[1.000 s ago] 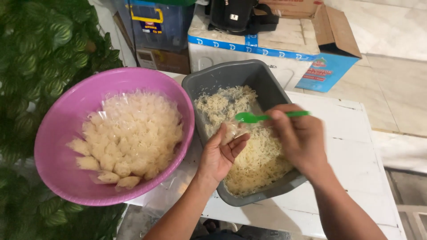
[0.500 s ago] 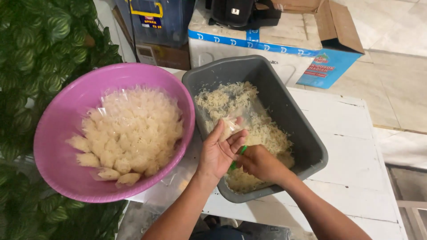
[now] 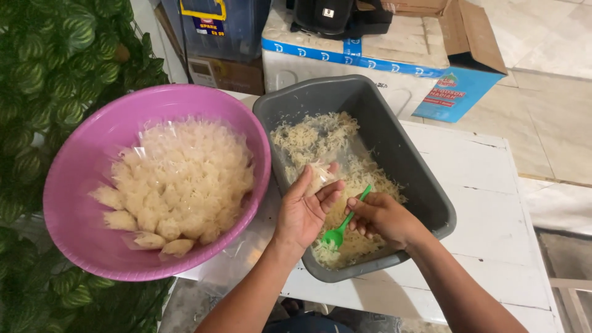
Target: The person scoops shredded material from a gray bin into small clear plastic pouches using a green spoon, then places the filled pouches into a pink bowl. The process is repeated multiple times throughout the clip.
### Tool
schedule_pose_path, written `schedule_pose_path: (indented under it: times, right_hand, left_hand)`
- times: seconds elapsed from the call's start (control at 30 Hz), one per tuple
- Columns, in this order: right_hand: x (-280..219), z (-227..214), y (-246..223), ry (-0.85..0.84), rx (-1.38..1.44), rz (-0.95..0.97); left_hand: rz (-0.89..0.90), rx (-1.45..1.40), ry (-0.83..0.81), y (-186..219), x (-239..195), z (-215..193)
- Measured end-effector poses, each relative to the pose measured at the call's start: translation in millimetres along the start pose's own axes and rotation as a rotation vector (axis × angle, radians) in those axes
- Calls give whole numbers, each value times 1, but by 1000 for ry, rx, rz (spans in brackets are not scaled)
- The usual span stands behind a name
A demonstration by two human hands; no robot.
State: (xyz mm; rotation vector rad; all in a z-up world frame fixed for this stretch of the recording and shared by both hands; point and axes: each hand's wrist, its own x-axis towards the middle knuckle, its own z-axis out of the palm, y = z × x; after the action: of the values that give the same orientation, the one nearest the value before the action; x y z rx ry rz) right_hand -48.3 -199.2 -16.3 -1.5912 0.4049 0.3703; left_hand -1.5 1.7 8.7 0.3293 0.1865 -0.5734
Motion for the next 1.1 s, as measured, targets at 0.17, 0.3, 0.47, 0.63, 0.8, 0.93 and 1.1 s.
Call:
schedule_pose_path:
  times: [0.17,0.3,0.47,0.63,0.8,0.93,1.1]
  right_hand:
    - [-14,9,-17,-45,12,25]
    - [-8,3,-14,0,41,6]
    - [-15,8,-22,-20,115,32]
    - [-14,-5,-28,33,178,5]
    - [-14,-46,-45,161,238,-100]
    - [-9,-84,-62,225,299,-263]
    - [-30,-82,-105,206,333,-315]
  left_hand:
    - [16,-10,-2,-1,2,-2]
    - [21,-7,3,-3,2,-8]
    - [11,-2,7,-1,1,-2]
    - [7,-12,8,0,-2,-1]
    - [11,-18,6,1,0,2]
    - [11,-11,25,-2,12,-11]
    - [76,27,-26,-3,-1,-3]
